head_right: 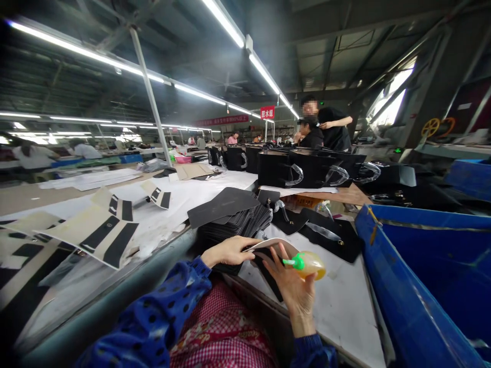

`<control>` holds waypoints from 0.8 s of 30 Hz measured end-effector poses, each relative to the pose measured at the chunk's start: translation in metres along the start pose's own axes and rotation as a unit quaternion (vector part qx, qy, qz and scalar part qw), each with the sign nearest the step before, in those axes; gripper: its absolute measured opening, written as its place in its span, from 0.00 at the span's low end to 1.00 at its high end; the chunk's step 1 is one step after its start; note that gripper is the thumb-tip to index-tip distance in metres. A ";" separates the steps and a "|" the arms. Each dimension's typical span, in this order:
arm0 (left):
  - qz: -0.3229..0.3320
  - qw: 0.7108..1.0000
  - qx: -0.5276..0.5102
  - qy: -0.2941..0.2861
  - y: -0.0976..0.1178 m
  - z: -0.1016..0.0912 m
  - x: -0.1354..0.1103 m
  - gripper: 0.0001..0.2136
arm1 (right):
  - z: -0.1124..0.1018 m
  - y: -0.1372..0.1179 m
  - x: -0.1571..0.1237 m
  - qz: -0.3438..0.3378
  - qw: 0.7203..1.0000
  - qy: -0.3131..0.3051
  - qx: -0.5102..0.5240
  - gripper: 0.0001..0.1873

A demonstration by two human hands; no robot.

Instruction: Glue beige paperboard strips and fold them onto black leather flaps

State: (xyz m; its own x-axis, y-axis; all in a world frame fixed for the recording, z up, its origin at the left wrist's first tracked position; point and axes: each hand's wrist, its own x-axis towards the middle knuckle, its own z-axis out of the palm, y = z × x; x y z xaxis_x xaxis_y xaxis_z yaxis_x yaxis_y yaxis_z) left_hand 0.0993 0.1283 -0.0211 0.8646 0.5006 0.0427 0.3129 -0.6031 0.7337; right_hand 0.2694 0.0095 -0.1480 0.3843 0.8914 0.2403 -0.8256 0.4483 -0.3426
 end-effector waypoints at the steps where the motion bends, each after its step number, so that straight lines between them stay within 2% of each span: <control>1: -0.011 1.000 -0.008 0.002 -0.001 0.002 0.001 0.17 | 0.000 0.000 0.000 -0.002 1.000 0.002 -0.004 0.36; 5: -0.061 0.994 -0.076 0.039 -0.007 0.007 0.000 0.11 | 0.005 -0.010 0.000 -0.015 1.000 0.013 -0.020 0.36; 9: -0.106 0.968 -0.215 0.076 -0.005 0.006 -0.015 0.12 | 0.023 -0.031 -0.003 -0.049 0.996 0.025 -0.074 0.34; 14: -0.127 0.895 -0.402 0.144 0.006 0.020 -0.049 0.14 | 0.052 -0.043 -0.002 -0.107 0.978 0.075 -0.165 0.42; 17: -0.127 0.846 -0.483 0.188 0.017 0.038 -0.067 0.20 | 0.070 -0.037 -0.003 -0.160 0.964 0.094 -0.193 0.36; 20: -0.115 0.806 -0.537 0.221 0.030 0.052 -0.079 0.23 | 0.089 -0.029 -0.016 -0.206 0.954 0.078 -0.206 0.30; 24: -0.074 0.774 -0.578 0.249 0.048 0.055 -0.091 0.24 | 0.099 -0.022 -0.043 -0.239 0.908 0.028 -0.342 0.29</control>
State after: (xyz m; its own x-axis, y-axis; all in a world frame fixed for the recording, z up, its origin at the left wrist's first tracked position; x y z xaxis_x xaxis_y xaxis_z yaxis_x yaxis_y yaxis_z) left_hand 0.0573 0.0194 -0.0274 0.5037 0.8621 -0.0559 -0.4151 0.2983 0.8595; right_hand 0.2299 -0.0451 -0.0610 0.6681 0.5768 0.4701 -0.1160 0.7048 -0.6999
